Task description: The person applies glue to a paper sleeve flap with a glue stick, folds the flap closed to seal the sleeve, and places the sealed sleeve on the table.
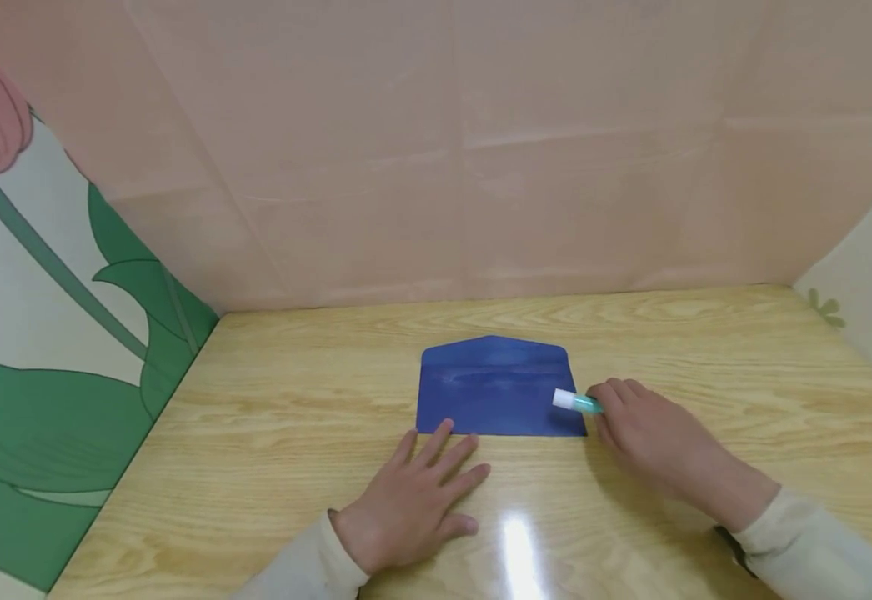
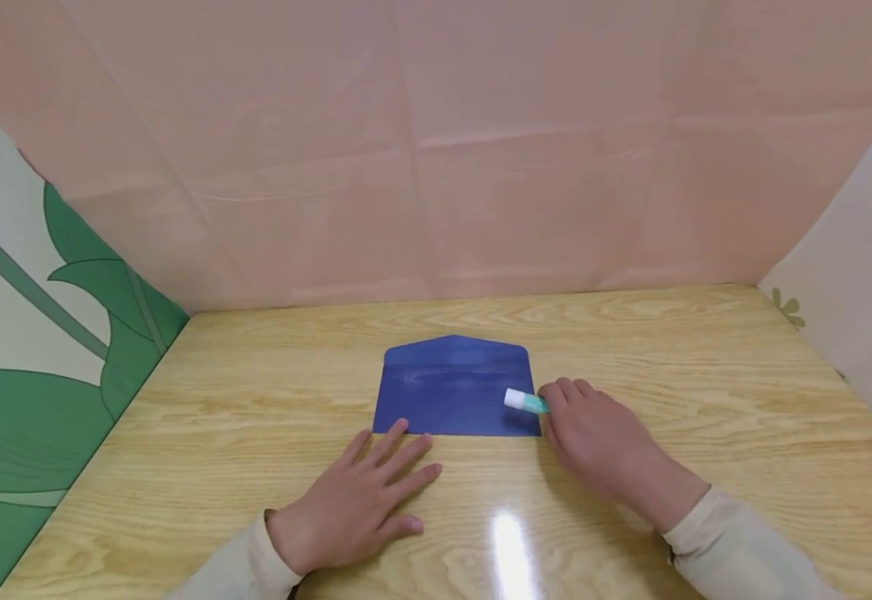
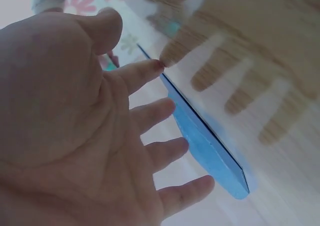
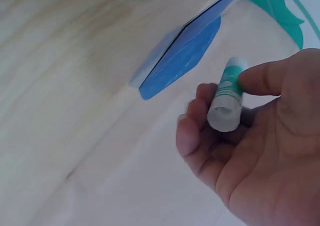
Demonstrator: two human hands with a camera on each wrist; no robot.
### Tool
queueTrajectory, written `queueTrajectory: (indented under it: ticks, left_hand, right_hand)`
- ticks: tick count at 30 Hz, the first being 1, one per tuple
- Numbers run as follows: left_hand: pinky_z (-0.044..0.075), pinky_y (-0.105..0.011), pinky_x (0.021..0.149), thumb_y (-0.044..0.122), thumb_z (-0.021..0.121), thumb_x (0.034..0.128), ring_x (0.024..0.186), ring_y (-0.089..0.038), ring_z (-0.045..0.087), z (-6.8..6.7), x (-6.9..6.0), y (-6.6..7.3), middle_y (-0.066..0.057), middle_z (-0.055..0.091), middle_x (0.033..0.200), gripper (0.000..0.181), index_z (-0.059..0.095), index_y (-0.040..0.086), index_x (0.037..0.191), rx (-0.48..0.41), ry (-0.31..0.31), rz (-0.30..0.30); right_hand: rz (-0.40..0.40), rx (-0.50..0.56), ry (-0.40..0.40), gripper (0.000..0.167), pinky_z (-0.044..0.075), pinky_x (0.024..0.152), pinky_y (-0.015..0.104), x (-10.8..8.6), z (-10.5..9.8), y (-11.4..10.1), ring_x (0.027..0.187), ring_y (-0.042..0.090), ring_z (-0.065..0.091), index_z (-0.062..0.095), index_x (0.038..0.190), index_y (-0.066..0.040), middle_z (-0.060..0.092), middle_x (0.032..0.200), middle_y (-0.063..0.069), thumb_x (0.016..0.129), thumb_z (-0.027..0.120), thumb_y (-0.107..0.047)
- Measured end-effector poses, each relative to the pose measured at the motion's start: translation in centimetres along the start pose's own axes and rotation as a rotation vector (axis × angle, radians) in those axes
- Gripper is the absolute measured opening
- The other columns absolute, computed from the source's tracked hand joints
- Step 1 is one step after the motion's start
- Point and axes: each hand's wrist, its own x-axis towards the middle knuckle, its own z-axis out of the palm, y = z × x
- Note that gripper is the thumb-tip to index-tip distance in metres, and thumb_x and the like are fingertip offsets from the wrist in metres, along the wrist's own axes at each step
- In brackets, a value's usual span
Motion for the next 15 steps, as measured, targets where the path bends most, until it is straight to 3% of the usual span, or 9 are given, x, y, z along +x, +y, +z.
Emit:
queueTrajectory:
  ticks: [3,9,15]
  left_hand:
    - [0.033,-0.055,0.117,0.058,0.029,0.104,0.153,-0.031,0.022,0.0,0.2,0.0,-0.001,0.024,0.166,0.059,0.027,0.033,0.158,0.011,0.052,0.014]
    - [0.043,-0.052,0.11,0.055,0.035,0.1039,0.148,-0.031,0.035,-0.3,1.1,0.2,-0.005,0.037,0.16,0.061,0.025,0.029,0.159,0.04,0.226,0.015]
    - [0.047,-0.048,0.106,0.053,0.032,0.1054,0.142,-0.028,0.045,-1.1,1.7,0.5,-0.007,0.048,0.152,0.061,0.03,0.021,0.157,0.007,0.283,-0.028]
  right_hand:
    - [-0.034,0.013,-0.019,0.021,0.052,0.069,0.033,0.0,-0.1,-0.7,0.084,0.013,0.053,0.056,0.112,-0.004,0.057,0.094,0.0,0.092,0.06,-0.01]
    - [-0.111,0.077,-0.017,0.018,0.049,0.066,0.026,0.0,-0.2,-2.3,0.084,0.006,0.047,0.054,0.11,-0.011,0.052,0.096,-0.007,0.093,0.06,-0.011]
    - [-0.128,0.139,-0.021,0.018,0.048,0.066,0.024,-0.1,-0.4,-3.8,0.084,0.001,0.046,0.053,0.109,-0.019,0.05,0.096,-0.013,0.094,0.061,-0.014]
